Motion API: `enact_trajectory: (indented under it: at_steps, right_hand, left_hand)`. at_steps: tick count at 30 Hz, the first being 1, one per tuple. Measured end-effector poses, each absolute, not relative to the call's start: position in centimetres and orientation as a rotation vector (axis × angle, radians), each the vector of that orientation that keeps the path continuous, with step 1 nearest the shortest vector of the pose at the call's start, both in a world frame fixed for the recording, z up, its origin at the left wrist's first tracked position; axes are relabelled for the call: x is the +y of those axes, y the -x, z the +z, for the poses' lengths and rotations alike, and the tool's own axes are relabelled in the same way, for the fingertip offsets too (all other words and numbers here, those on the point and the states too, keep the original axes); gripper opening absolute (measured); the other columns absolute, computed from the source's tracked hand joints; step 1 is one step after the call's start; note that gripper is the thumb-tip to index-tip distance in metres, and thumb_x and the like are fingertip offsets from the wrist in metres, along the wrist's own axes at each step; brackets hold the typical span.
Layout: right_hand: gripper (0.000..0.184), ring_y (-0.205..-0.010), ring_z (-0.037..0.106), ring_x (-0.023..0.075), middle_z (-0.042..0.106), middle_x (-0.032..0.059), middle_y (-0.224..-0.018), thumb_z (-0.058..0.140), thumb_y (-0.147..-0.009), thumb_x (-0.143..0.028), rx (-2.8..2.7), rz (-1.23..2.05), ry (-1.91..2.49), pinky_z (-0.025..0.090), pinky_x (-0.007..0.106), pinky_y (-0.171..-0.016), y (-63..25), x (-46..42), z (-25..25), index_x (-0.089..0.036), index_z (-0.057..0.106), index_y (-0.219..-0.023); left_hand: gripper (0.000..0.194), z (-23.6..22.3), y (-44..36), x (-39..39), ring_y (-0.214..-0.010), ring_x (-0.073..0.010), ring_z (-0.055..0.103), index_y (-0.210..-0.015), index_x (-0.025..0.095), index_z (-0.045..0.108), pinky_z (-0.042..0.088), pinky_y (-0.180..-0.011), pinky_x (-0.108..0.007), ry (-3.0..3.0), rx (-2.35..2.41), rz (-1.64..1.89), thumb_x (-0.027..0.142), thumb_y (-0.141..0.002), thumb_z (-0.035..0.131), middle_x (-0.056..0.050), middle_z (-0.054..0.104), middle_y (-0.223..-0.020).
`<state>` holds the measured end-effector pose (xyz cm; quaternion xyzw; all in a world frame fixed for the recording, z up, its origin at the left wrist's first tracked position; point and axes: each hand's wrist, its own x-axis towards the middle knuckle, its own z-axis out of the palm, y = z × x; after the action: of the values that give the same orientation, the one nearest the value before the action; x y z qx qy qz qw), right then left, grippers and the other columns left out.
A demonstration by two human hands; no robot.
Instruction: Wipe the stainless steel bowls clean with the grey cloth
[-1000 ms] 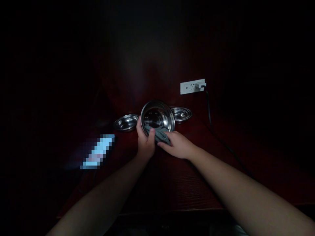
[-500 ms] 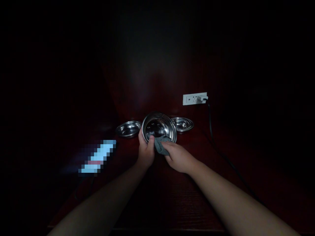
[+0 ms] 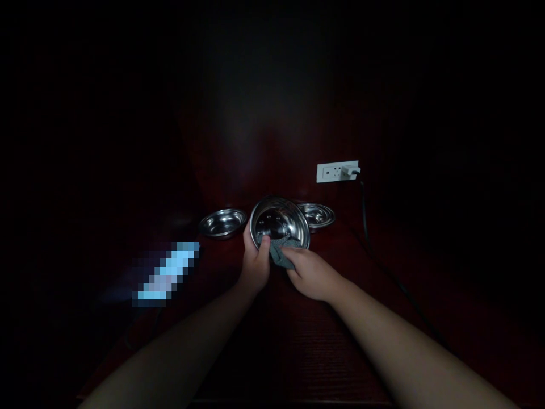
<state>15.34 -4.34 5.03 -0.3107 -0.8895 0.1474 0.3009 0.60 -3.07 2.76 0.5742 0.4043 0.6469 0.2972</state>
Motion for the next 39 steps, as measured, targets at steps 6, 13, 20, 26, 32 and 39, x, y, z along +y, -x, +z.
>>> enact_trajectory:
  at_steps: [6, 13, 20, 26, 32, 39]
  right_hand:
    - [0.028, -0.084, 0.057, 0.0193, 0.061, 0.0073, -0.092, 0.042, -0.074, -0.003, -2.367, 0.382, 0.835, 0.047, 0.036, -0.078, -15.54, -4.15, 4.65, -0.017, 0.053, -0.095]
    - [0.032, -0.089, 0.057, 0.0203, 0.062, 0.008, -0.096, 0.042, -0.071, -0.002, -2.384, 0.372, 0.829, 0.047, 0.037, -0.082, -15.62, -4.3, 4.89, -0.017, 0.054, -0.095]
    - [0.037, -0.091, 0.059, 0.0215, 0.063, 0.0081, -0.096, 0.043, -0.07, -0.002, -2.384, 0.337, 0.814, 0.047, 0.039, -0.082, -15.83, -4.14, 4.87, -0.018, 0.057, -0.1]
    - [0.036, -0.095, 0.06, 0.0217, 0.065, 0.0073, -0.099, 0.047, -0.071, -0.005, -2.359, 0.327, 0.777, 0.048, 0.039, -0.086, -15.78, -4.06, 4.8, -0.02, 0.059, -0.101]
    - [0.035, -0.111, 0.054, 0.0242, 0.061, 0.0105, -0.114, 0.055, -0.075, -0.015, -2.368, 0.283, 0.766, 0.042, 0.043, -0.097, -15.37, -4.51, 5.11, -0.019, 0.057, -0.11]
    - [0.057, -0.121, 0.047, 0.0235, 0.049, 0.0124, -0.132, 0.048, -0.076, -0.008, -2.357, 0.321, 0.753, 0.039, 0.044, -0.1, -15.1, -4.62, 4.93, -0.019, 0.042, -0.131]
  left_hand:
    - [0.06, 2.85, -0.74, -3.1, -0.123, -0.0225, 0.045, -0.138, 0.023, 0.021, 0.033, -0.104, -0.042, -1.524, 1.068, 1.738, 0.041, -0.086, 0.044, -0.012, 0.045, -0.134]
    - [0.06, 2.72, -0.66, -2.92, -0.122, -0.023, 0.045, -0.138, 0.023, 0.02, 0.033, -0.104, -0.042, -1.516, 1.078, 1.751, 0.04, -0.086, 0.044, -0.012, 0.048, -0.132]
    - [0.061, 2.76, -0.54, -2.92, -0.123, -0.022, 0.044, -0.138, 0.022, 0.02, 0.032, -0.105, -0.041, -1.512, 1.105, 1.728, 0.042, -0.085, 0.044, -0.011, 0.045, -0.135]
    - [0.06, 2.67, -0.62, -2.91, -0.124, -0.022, 0.044, -0.137, 0.023, 0.022, 0.032, -0.105, -0.041, -1.485, 1.1, 1.722, 0.042, -0.085, 0.044, -0.01, 0.046, -0.134]
    - [0.06, 2.59, -0.57, -2.94, -0.123, -0.0215, 0.045, -0.137, 0.023, 0.022, 0.032, -0.105, -0.04, -1.487, 1.114, 1.717, 0.044, -0.085, 0.044, -0.011, 0.043, -0.137]
    - [0.061, 2.85, -0.63, -3.36, -0.123, -0.0217, 0.045, -0.138, 0.023, 0.02, 0.032, -0.105, -0.04, -1.515, 1.095, 1.663, 0.043, -0.085, 0.044, -0.011, 0.045, -0.135]
